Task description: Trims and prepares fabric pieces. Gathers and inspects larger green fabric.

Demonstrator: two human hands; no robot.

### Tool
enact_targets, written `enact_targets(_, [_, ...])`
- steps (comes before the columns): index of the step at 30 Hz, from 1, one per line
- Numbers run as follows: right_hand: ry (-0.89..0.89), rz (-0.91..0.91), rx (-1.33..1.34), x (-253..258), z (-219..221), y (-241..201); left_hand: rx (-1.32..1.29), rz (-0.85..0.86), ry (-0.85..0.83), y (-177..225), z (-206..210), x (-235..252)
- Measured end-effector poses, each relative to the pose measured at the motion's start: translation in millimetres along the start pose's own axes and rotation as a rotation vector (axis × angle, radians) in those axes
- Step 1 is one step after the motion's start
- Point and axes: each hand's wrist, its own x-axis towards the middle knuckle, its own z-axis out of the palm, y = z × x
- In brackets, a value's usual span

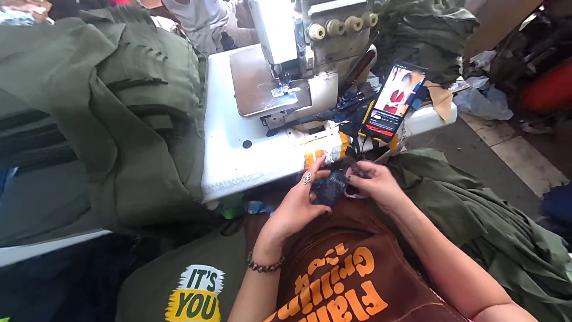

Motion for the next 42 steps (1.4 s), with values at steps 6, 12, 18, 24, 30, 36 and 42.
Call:
enact_targets(6, [0.325,-0.111,0.348,0.2,-59.2,-42.4,-0.288,-0.012,-0.190,0.8,-44.7,-76.2])
enact_targets(12, [0.387,-0.226,0.560,-8.0,-89.3,-49.3,-0.447,0.218,0.197,-21.8,-104.1,-195.6])
enact_targets(18, [0.291,-0.039,0.385,-13.4,-59.7,-47.0,-0.628,0.435,1.041,-49.8,-159.3,-259.8])
enact_targets(24, [-0.325,-0.096,0.163,-33.5,22.8,-56.9,-0.232,0.291,0.635,8.8,-64.9,-140.3])
enact_targets(30, [-0.216,-0.336,0.571,-40.7,7.3,-102.4,0.027,0.279,-0.091,20.2,18.2,-58.2])
enact_targets(36, [0.150,-0.402,0.671,-31.6,-70.5,-95.2,-0.598,0.357,-0.131,15.8,-53.6,-120.4])
enact_targets(42, [0.139,-0.051,0.103,-34.6,-30.1,-46.2,0.418,-0.261,0.639,0.8,-133.4,-168.4])
